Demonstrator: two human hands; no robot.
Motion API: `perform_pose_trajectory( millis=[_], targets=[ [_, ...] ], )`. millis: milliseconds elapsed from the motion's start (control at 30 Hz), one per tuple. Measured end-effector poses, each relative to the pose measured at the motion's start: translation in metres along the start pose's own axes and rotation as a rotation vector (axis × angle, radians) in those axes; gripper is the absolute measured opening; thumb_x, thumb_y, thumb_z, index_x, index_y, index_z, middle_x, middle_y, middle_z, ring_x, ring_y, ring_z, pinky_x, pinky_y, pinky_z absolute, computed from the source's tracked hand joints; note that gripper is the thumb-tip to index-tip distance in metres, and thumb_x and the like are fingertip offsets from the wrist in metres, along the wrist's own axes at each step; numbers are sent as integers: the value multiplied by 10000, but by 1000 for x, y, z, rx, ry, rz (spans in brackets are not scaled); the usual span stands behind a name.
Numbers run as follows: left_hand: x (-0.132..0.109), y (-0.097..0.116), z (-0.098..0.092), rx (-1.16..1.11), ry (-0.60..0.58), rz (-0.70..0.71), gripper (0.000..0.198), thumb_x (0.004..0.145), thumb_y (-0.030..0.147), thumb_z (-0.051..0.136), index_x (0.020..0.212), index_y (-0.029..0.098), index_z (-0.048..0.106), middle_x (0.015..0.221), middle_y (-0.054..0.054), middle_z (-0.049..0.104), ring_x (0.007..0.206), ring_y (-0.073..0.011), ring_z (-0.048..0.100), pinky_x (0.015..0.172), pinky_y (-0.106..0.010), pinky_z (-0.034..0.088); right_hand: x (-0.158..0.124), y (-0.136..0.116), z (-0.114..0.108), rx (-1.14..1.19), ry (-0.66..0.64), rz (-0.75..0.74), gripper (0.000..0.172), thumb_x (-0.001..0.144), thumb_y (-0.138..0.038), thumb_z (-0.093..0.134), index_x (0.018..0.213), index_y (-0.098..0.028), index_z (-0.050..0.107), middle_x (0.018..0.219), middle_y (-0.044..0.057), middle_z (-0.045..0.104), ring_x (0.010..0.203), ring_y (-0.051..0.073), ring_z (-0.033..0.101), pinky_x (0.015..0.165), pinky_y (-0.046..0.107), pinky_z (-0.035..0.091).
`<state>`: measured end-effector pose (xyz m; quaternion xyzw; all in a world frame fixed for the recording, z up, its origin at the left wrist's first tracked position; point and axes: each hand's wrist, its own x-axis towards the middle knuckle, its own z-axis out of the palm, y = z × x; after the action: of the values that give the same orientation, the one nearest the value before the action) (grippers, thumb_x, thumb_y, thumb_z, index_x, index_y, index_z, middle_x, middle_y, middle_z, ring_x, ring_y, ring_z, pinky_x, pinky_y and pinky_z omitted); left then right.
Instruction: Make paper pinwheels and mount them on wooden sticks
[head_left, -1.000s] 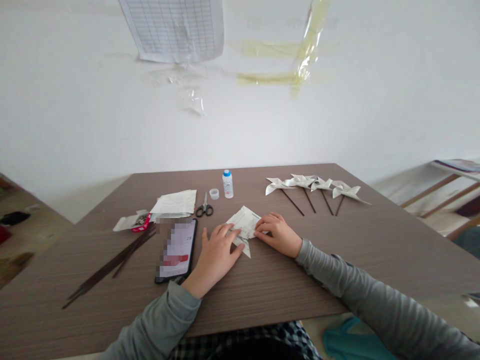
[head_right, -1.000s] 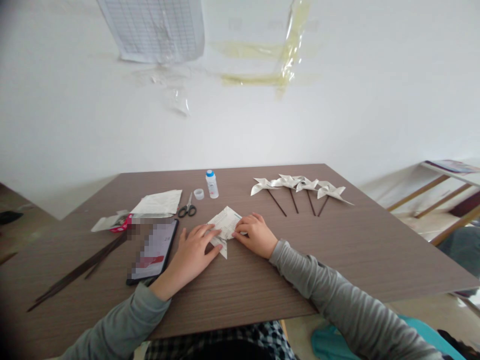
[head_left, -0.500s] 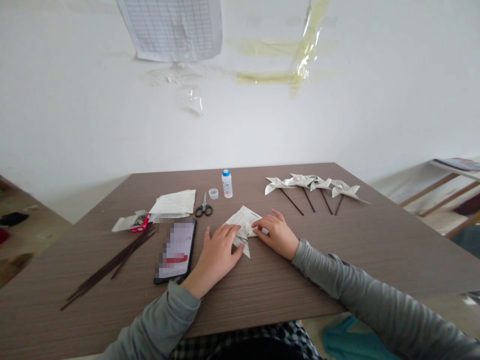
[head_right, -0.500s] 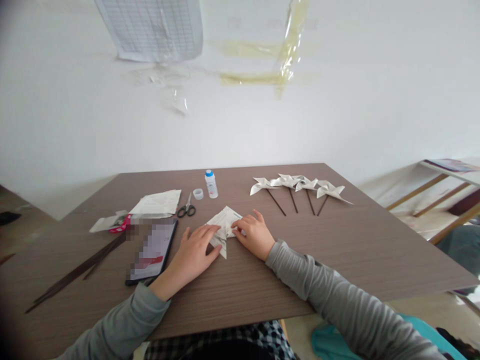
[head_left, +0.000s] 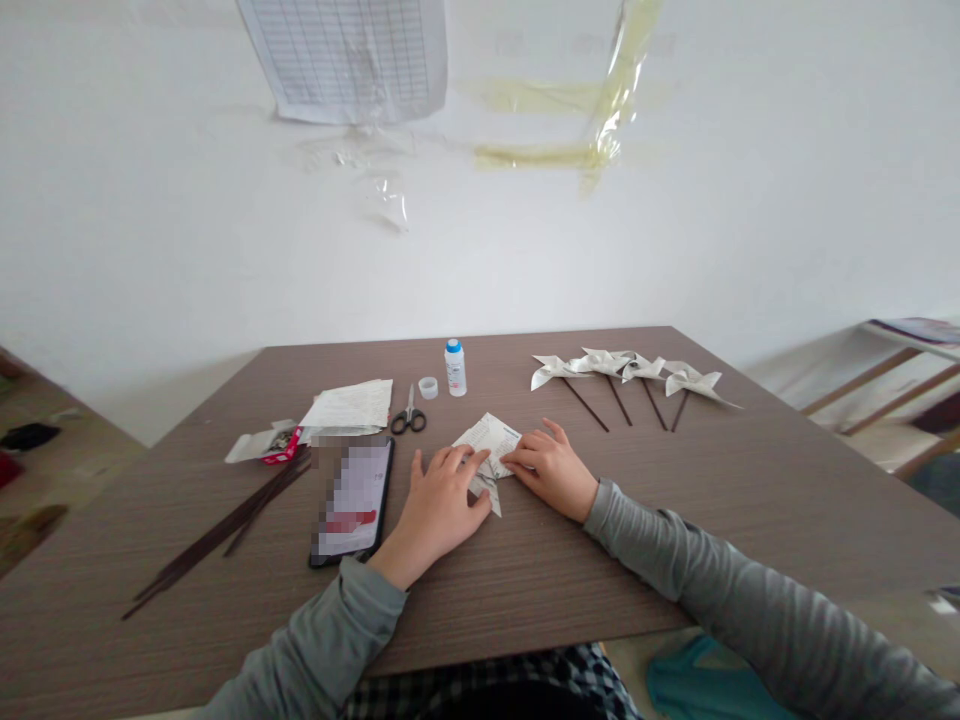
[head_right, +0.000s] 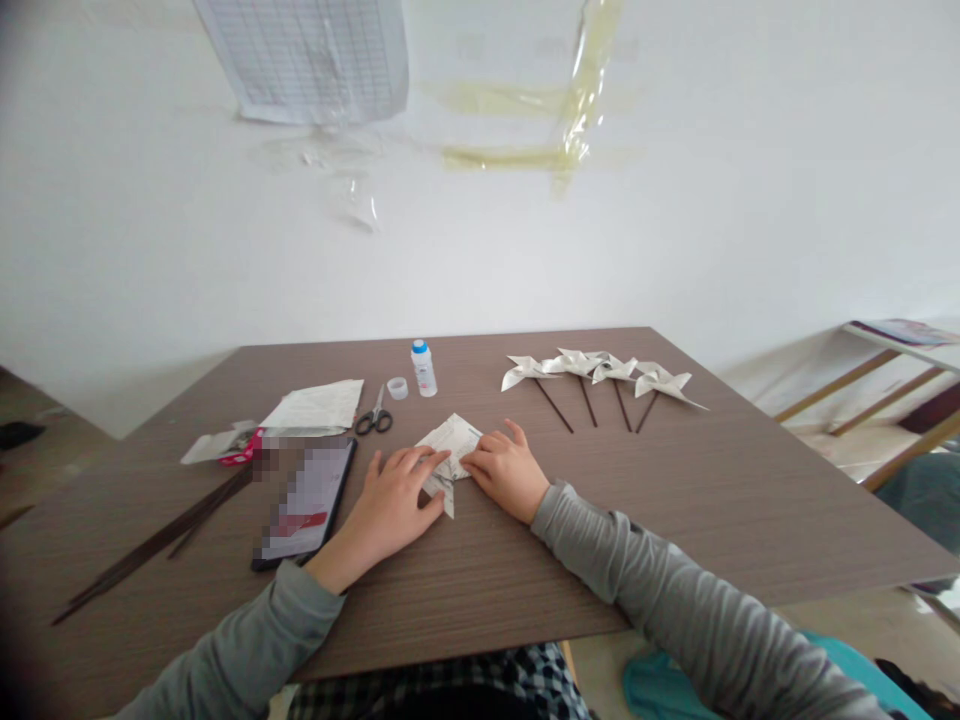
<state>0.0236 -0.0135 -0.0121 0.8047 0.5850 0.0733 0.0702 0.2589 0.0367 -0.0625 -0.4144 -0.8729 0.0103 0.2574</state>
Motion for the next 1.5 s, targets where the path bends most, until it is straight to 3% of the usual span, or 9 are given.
perform_pose_trajectory(
  millis=[333,967,1500],
  targets=[
    [2,0,2,15,6,6,546,1080,316,663,1617,371,743,1693,-116,710,1640,-404,575,1429,-816,298,1,-4,-7,5,-68,60,251,1145,-233,688,1133,-294,932,1066,88,860,1077,311,809,1366,738,419],
    [2,1,2,38,-1,0,540,1086,317,670,1616,379,755,1721,-115,693,1658,-412,563,1433,-819,293,1,0,-4,-3,-37,26,192,1131,-230,745,1121,-296,925,1023,51,834,1034,272,794,1335,740,445],
    [1,1,3,19,4,6,577,1074,285,680,1645,353,725,1721,-128,691,1655,-419,570,1424,-837,305,-1,-2,-11,47,-76,36,191,1137,-308,765,1243,-293,923,1127,90,865,1127,307,818,1387,749,399]
  ],
)
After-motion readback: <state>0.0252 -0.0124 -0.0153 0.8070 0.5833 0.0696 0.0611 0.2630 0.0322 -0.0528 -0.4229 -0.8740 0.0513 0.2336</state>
